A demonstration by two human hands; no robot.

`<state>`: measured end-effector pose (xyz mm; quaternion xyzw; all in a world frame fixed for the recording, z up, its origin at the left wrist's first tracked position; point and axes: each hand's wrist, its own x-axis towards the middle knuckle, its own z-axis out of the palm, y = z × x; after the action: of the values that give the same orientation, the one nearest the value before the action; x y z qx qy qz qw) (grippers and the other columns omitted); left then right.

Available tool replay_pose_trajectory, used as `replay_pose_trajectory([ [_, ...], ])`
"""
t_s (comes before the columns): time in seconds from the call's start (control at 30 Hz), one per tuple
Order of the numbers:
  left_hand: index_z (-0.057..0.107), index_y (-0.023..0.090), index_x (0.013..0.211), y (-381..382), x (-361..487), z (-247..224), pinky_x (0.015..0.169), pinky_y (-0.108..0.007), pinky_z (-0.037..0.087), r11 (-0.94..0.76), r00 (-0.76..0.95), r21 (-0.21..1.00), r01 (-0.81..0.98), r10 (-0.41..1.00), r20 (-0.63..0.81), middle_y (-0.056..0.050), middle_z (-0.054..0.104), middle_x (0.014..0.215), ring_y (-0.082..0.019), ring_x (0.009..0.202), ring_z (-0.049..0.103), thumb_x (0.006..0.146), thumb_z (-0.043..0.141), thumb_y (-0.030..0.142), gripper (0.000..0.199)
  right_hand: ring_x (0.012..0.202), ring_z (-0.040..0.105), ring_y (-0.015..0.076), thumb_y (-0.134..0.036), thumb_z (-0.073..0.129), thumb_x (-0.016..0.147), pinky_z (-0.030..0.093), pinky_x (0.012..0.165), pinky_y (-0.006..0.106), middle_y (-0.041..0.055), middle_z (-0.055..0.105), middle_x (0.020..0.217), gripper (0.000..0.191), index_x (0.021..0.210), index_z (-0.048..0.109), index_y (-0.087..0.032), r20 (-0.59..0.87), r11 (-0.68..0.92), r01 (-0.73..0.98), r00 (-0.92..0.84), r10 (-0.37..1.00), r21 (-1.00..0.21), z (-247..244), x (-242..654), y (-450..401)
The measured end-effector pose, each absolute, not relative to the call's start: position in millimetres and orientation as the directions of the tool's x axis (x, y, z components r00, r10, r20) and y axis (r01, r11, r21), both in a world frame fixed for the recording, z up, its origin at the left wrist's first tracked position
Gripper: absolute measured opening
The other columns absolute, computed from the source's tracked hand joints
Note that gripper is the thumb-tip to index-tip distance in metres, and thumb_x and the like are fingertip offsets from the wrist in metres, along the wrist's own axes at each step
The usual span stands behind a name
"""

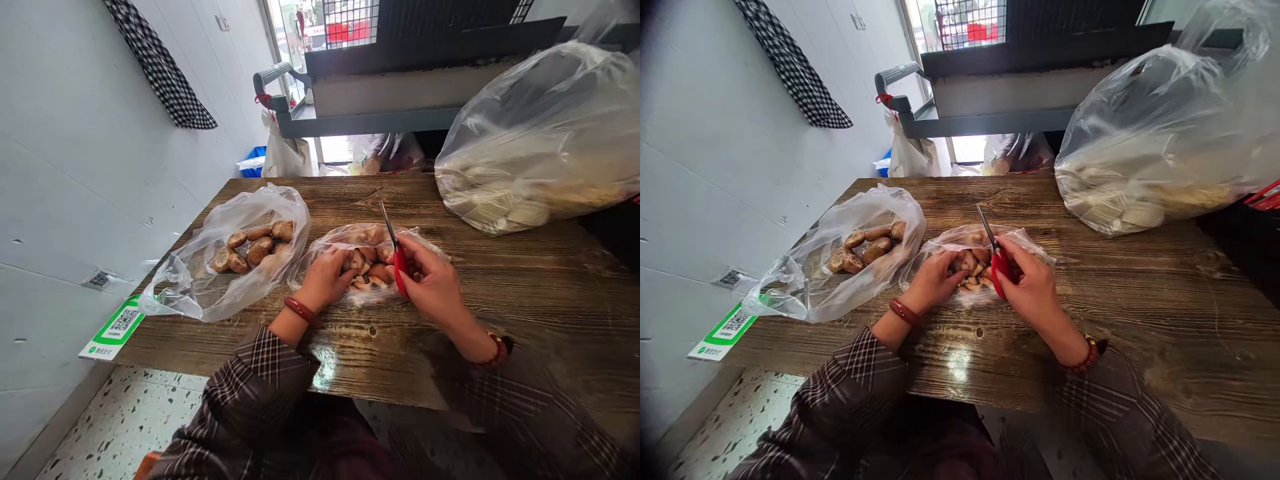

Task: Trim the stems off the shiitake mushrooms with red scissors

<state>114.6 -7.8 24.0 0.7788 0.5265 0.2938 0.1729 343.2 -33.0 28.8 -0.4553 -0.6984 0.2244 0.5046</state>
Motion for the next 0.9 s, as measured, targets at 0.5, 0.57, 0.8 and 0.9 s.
replay_pose_trajectory([
  [0.5,0.067,0.020,0.117,-21,113,46,0.089,-0.027,0.053,-0.180,0.298,0.950,-0.255,0.920,0.255,-0.006,0.072,0.112,-0.016,0.099,0.067,0.081,0.087,0.028,0.042,0.087,0.078,0.0249,-0.028,0.073,0.089,0.065,0.078,0.041,0.0059,0.082,0.110,0.049,0.138,0.066,-0.028,0.581,0.567,0.483,-0.139,0.802,-0.667,28,345,-37],
  [0.57,0.067,0.021,0.127,-22,112,46,0.099,-0.032,0.053,-0.173,0.311,0.952,-0.251,0.917,0.249,-0.009,0.072,0.125,-0.020,0.111,0.068,0.079,0.088,0.026,0.053,0.090,0.079,0.0253,-0.026,0.073,0.089,0.065,0.082,0.042,0.0058,0.081,0.113,0.050,0.138,0.066,-0.028,0.596,0.583,0.486,-0.147,0.789,-0.652,28,345,-38],
  [0.8,0.072,0.020,0.128,-23,110,47,0.109,-0.044,0.050,-0.204,0.297,0.968,-0.147,0.924,0.239,-0.012,0.070,0.133,-0.030,0.123,0.065,0.073,0.092,0.027,0.059,0.099,0.078,0.0273,-0.030,0.072,0.089,0.063,0.092,0.047,0.0070,0.081,0.114,0.048,0.137,0.067,-0.027,0.562,0.554,0.474,-0.142,0.815,-0.684,28,347,-36],
  [0.9,0.072,0.020,0.128,-23,110,48,0.106,-0.042,0.052,-0.215,0.293,0.967,-0.139,0.924,0.247,-0.012,0.070,0.132,-0.029,0.120,0.066,0.073,0.092,0.029,0.058,0.097,0.077,0.0267,-0.036,0.071,0.091,0.063,0.092,0.049,0.0078,0.080,0.114,0.049,0.138,0.067,-0.027,0.491,0.441,0.462,-0.015,0.871,-0.769,22,353,-27],
])
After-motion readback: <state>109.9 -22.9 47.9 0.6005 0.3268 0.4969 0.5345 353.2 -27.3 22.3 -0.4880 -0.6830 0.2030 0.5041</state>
